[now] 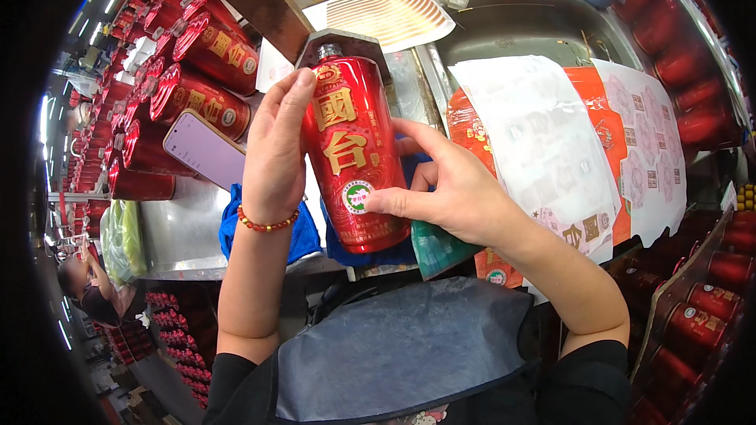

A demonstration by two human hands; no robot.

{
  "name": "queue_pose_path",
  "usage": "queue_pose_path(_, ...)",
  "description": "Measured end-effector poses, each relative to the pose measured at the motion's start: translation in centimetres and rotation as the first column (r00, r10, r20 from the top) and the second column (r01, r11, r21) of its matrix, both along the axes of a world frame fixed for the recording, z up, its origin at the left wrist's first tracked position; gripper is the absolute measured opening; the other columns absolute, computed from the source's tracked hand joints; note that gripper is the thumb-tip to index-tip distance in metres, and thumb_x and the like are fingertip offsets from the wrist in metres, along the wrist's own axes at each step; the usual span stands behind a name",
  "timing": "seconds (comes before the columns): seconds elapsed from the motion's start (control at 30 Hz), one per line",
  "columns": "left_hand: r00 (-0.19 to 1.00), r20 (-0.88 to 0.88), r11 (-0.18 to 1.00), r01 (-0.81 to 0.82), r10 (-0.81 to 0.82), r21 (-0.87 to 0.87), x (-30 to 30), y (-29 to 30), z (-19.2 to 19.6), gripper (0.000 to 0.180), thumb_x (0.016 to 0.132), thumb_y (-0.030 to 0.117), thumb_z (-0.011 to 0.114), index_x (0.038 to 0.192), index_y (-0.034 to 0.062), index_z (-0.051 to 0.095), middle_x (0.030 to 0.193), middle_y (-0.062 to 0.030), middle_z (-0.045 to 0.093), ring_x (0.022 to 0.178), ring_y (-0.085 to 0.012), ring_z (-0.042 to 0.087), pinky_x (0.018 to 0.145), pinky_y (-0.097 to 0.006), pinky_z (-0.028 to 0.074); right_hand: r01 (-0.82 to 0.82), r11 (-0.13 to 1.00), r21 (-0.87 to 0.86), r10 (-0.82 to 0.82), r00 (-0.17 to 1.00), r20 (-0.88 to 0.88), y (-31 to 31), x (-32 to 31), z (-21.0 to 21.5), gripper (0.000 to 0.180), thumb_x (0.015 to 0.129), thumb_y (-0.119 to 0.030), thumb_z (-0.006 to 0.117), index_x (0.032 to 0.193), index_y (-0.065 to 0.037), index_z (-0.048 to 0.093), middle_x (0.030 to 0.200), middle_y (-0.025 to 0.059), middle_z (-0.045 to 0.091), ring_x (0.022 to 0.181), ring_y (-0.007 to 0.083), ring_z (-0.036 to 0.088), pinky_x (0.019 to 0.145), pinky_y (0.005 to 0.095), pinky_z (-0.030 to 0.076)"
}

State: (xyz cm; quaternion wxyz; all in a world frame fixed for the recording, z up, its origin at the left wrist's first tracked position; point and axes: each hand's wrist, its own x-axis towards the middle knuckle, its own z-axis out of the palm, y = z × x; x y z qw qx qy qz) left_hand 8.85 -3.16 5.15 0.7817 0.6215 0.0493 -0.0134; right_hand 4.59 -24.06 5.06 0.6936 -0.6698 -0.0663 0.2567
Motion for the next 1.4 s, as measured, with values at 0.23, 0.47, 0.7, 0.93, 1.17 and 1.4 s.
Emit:
queue_pose_path(0.23, 1.0, -0.021, 0.999, -0.014, 0.015, 0.05, 0.7, -0.3, 0.2, 0.083, 0.09, 0.038, 0.079, 0.139, -0.0132, 0.036, 0.126, -0.0233, 0.058, 0.11, -0.0216, 0.064, 0.089, -0.03, 0.054, -0.006, 1.0, -0.018, 0.006, 1.0, 0.023, 0.0, 0.0, -0.1, 0.09, 0.081, -0.028, 0.087, 0.15, 0.002, 0.038, 0.128, 0.0144, 0.058, 0.068, 0.0039, 0.054, 0.062, 0.0194, 0.048)
queue_pose_path(0.47, 0.999, -0.011, 0.999, -0.032, 0.033, 0.024, 0.5, -0.6, 0.3, 0.082, 0.089, 0.036, 0.079, 0.138, -0.0135, 0.036, 0.124, -0.0235, 0.058, 0.107, -0.0215, 0.065, 0.087, -0.03, 0.056, -0.038, 0.999, -0.032, 0.038, 0.999, 0.021, 0.0, 0.1, 0.1, 0.087, 0.084, -0.021, 0.084, 0.151, 0.005, 0.035, 0.13, 0.0154, 0.056, 0.076, 0.0046, 0.059, 0.067, 0.0193, 0.049)
queue_pose_path(0.7, 1.0, -0.011, 0.999, -0.012, 0.012, 0.038, 0.9, -0.4, -0.3, 0.084, 0.09, 0.039, 0.078, 0.139, -0.0144, 0.035, 0.127, -0.0243, 0.056, 0.11, -0.023, 0.064, 0.089, -0.031, 0.055, 0.007, 1.0, -0.003, -0.007, 0.999, 0.04, 0.1, -0.1, -0.7, 0.088, 0.082, -0.029, 0.086, 0.149, 0.003, 0.039, 0.127, 0.0148, 0.06, 0.067, 0.0035, 0.054, 0.06, 0.0198, 0.047)
queue_pose_path(0.93, 1.0, -0.002, 1.0, 0.01, -0.01, -0.001, 0.6, 0.0, -0.4, 0.08, 0.093, 0.042, 0.074, 0.138, -0.0141, 0.038, 0.126, -0.0213, 0.059, 0.114, -0.0203, 0.061, 0.095, -0.032, 0.051, 0.005, 0.999, 0.042, -0.004, 1.0, -0.019, 0.1, -0.1, -0.1, 0.083, 0.086, -0.024, 0.083, 0.15, 0.004, 0.038, 0.129, 0.0144, 0.057, 0.074, 0.0042, 0.058, 0.065, 0.0197, 0.049)
queue_pose_path(1.17, 0.996, 0.021, 0.996, 0.084, -0.085, 0.031, -5.0, 1.5, -2.0, 0.052, 0.109, 0.028, 0.048, 0.149, -0.0035, 0.04, 0.135, -0.0097, 0.059, 0.122, -0.014, 0.055, 0.107, -0.031, 0.042, 0.003, 0.989, 0.147, 0.02, 0.987, -0.157, -1.3, 0.3, -0.6, 0.068, 0.093, -0.024, 0.076, 0.147, 0.003, 0.044, 0.127, 0.0061, 0.059, 0.074, 0.0031, 0.054, 0.064, 0.0177, 0.047)
queue_pose_path(1.4, 0.987, 0.043, 0.988, 0.152, -0.152, 0.005, -7.4, 0.5, -2.4, 0.062, 0.104, 0.018, 0.059, 0.155, -0.0036, 0.031, 0.151, -0.0134, 0.046, 0.139, -0.0197, 0.043, 0.115, -0.035, 0.034, 0.024, 0.995, 0.102, -0.013, 0.994, -0.113, -0.8, 0.0, -0.3, 0.062, 0.092, -0.022, 0.077, 0.14, 0.004, 0.049, 0.123, 0.0109, 0.06, 0.097, 0.0107, 0.066, 0.085, 0.0236, 0.054)
